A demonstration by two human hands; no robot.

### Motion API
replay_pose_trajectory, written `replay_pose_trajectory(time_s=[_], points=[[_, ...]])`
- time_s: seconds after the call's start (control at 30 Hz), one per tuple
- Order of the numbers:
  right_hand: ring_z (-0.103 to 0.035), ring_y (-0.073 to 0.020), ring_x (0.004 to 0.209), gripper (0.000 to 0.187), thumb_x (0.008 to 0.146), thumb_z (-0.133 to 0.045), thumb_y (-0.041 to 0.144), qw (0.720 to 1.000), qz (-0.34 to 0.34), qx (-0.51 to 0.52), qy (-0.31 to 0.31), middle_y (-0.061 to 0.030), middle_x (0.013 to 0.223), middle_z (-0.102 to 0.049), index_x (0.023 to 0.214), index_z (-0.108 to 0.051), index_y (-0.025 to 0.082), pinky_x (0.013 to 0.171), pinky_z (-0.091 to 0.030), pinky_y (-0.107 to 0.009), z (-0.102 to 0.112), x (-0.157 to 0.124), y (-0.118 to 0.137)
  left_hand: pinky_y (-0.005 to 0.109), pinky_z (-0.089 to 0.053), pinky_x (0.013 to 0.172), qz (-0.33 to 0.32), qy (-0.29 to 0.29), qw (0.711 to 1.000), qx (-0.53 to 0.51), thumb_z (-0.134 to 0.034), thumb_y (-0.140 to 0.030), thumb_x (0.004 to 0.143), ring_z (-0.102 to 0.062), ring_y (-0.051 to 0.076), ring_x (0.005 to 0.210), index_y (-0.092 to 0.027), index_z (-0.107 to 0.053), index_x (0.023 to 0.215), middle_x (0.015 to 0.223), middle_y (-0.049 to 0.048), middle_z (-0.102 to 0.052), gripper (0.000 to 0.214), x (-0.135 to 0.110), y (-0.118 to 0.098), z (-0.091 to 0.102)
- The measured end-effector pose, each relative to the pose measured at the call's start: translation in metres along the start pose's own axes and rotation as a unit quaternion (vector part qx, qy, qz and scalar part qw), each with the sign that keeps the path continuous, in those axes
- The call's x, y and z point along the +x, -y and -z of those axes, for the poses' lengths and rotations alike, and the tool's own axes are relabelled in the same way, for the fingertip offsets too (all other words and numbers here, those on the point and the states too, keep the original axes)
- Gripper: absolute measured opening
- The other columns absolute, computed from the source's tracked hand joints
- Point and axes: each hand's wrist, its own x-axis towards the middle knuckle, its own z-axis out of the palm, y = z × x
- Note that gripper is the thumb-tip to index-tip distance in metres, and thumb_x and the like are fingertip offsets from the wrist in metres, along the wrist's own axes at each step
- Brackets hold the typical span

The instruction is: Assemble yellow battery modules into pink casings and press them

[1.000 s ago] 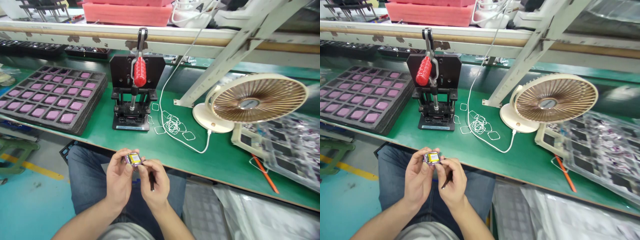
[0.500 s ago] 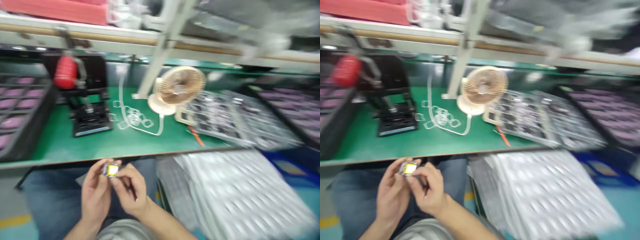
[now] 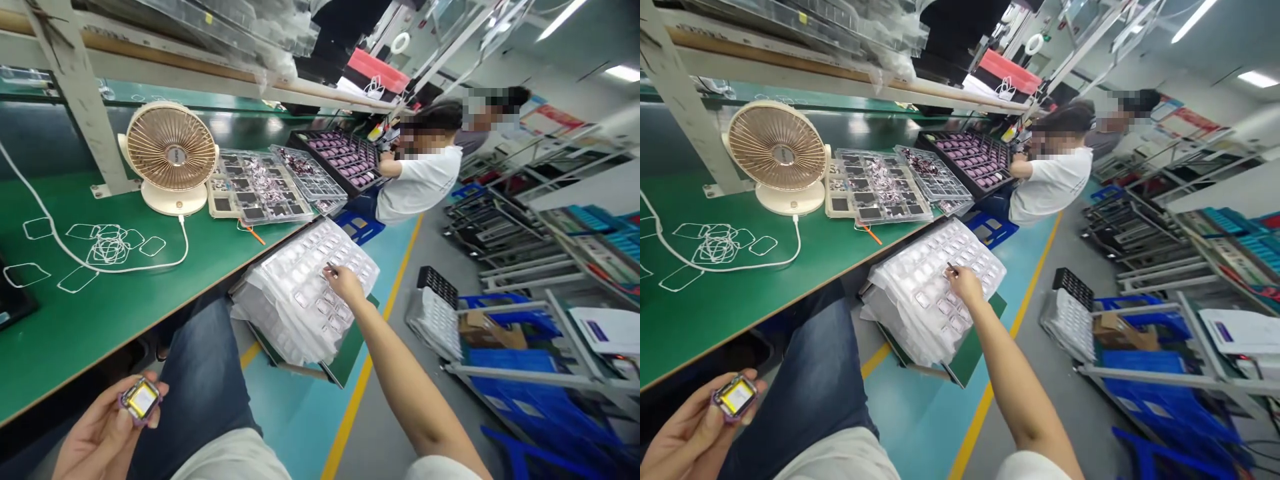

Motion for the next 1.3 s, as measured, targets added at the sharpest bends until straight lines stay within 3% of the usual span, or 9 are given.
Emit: replay_pose_trajectory(time_s=[0.13,0.3,0.5,0.6,0.77,0.87,1.0,1.17,1.3], points=[[-0.070,-0.0249,0.113,0.031,0.104,-0.073,0.039,0.998,-0.038,-0.033,0.039,-0.0095,0.127,-0.070,0.125,-0.070,0.016,0.099,-0.061,-0.047,-0.008,0.016,-0.028,0.031,-0.068,0.067,0.003,0.018,0.999,0.033,-0.102,-0.048,0.061,-0.079,0.027,0.079,-0.022,-0.086,0.099,0.111,0.0117,-0.084,0.049,-0.009,-0.001,-0.015],[-0.070,-0.0233,0.105,0.032,0.103,-0.072,0.045,0.999,-0.039,-0.001,-0.012,-0.0082,0.116,-0.073,0.113,-0.072,0.016,0.097,-0.058,-0.044,-0.002,0.012,-0.031,0.032,-0.069,0.070,-0.005,-0.001,1.000,0.013,-0.098,-0.050,0.068,-0.080,0.035,0.103,-0.026,-0.084,0.110,0.119,0.0099,-0.083,0.050,-0.008,-0.004,-0.019],[-0.060,-0.0232,0.071,0.054,0.097,-0.064,0.066,0.986,0.018,0.103,-0.128,-0.0063,0.074,-0.069,0.109,-0.077,0.015,0.069,-0.046,-0.035,-0.003,-0.058,0.039,0.034,-0.069,0.080,-0.017,0.064,0.998,-0.024,-0.093,-0.041,0.079,-0.078,0.036,0.110,-0.020,-0.084,0.120,0.123,0.0161,-0.080,0.047,-0.006,-0.005,-0.019],[-0.049,-0.0170,0.055,0.057,0.090,-0.072,0.073,0.958,0.120,0.262,-0.002,0.0020,0.059,-0.057,0.106,-0.078,0.019,0.055,-0.039,-0.029,-0.034,-0.130,0.116,0.040,-0.068,0.082,-0.056,0.157,0.986,-0.019,-0.092,-0.039,0.082,-0.076,0.037,0.112,-0.020,-0.085,0.117,0.142,0.0209,-0.070,0.040,-0.004,-0.004,-0.024],[-0.061,-0.0159,0.065,0.048,0.082,-0.088,0.063,0.785,0.176,0.483,0.346,-0.0045,0.079,-0.074,0.087,-0.074,0.018,0.062,-0.049,-0.028,-0.078,-0.229,0.236,0.043,-0.068,0.082,-0.102,0.243,0.965,0.006,-0.086,-0.033,0.089,-0.075,0.033,0.109,-0.023,-0.084,0.122,0.160,0.0200,-0.056,0.035,-0.002,-0.006,-0.008],[-0.054,-0.0106,0.058,0.047,0.077,-0.095,0.056,0.703,0.145,0.528,0.453,-0.0009,0.076,-0.070,0.083,-0.068,0.018,0.056,-0.044,-0.024,-0.089,-0.247,0.270,0.042,-0.068,0.081,-0.132,0.208,0.969,-0.018,-0.083,-0.032,0.092,-0.074,0.031,0.108,-0.024,-0.083,0.124,0.152,0.0186,-0.062,0.033,-0.006,-0.012,0.013],[-0.022,-0.0034,0.044,0.052,0.079,-0.093,0.060,0.601,0.094,0.527,0.593,0.0107,0.054,-0.044,0.082,-0.061,0.019,0.044,-0.018,-0.019,-0.095,-0.250,0.285,0.039,-0.068,0.078,-0.139,0.195,0.970,-0.048,-0.083,-0.034,0.092,-0.075,0.030,0.105,-0.023,-0.083,0.123,0.142,0.0182,-0.067,0.033,-0.011,-0.021,0.037],[-0.026,-0.0027,0.046,0.051,0.075,-0.096,0.056,0.578,0.103,0.486,0.648,0.0015,0.069,-0.066,0.090,-0.066,0.018,0.043,-0.017,-0.018,-0.095,-0.252,0.300,0.040,-0.068,0.076,-0.131,0.210,0.966,-0.079,-0.085,-0.034,0.090,-0.076,0.032,0.106,-0.023,-0.084,0.122,0.141,0.0182,-0.068,0.034,-0.012,-0.027,0.052],[-0.051,-0.0083,0.053,0.043,0.074,-0.098,0.050,0.618,0.193,0.520,0.557,-0.0075,0.090,-0.077,0.089,-0.073,0.019,0.043,-0.033,-0.019,-0.085,-0.253,0.306,0.045,-0.069,0.081,-0.145,0.188,0.969,-0.073,-0.088,-0.033,0.087,-0.075,0.034,0.110,-0.024,-0.084,0.122,0.145,0.0183,-0.066,0.037,-0.009,-0.027,0.056]])
